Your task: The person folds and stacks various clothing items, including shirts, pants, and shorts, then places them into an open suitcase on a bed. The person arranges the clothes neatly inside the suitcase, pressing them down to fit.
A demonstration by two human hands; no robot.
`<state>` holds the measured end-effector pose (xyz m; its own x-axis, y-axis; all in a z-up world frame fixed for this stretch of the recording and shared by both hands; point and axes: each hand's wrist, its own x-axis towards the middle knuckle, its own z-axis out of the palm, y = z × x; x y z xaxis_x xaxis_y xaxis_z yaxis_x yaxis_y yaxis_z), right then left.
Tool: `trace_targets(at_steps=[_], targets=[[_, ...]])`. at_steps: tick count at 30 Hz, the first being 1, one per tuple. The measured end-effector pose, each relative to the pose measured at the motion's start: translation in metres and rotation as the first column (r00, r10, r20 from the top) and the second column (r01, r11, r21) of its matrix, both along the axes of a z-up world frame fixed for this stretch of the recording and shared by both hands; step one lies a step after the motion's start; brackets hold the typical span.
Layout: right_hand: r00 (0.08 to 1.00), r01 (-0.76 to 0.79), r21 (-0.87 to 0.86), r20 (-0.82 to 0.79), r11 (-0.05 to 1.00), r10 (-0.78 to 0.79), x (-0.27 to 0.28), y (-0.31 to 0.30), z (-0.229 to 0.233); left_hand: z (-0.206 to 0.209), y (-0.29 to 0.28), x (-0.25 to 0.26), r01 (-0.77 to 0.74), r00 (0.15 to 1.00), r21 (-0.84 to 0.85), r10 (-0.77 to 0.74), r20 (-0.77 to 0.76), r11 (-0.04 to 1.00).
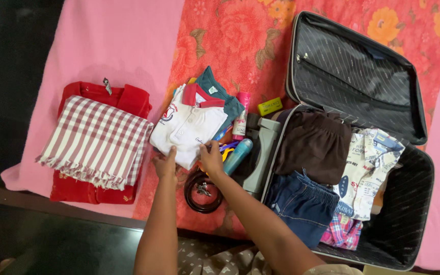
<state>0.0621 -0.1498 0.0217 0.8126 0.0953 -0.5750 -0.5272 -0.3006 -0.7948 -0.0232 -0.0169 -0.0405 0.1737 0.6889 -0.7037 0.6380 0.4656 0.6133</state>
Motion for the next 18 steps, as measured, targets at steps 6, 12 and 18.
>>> trace_targets(at_steps=[6,12,18], targets=[[0.992,0.073,0.057,-0.106,0.996,-0.067,-0.017,0.012,0.033,0.011,0.012,0.009,0.089,0.996,-0.092,-0.09,-0.006,0.992],[0.904,0.303,0.206,-0.372,0.93,-0.212,-0.012,0.006,0.037,0.065,0.017,0.047,-0.112,0.89,-0.607,0.351,0.29,0.787],[0.751,0.595,0.622,-0.656,0.509,-0.076,0.008,-0.002,0.066,0.178,0.005,0.059,0.07,0.804,-0.555,0.282,0.524,0.829]])
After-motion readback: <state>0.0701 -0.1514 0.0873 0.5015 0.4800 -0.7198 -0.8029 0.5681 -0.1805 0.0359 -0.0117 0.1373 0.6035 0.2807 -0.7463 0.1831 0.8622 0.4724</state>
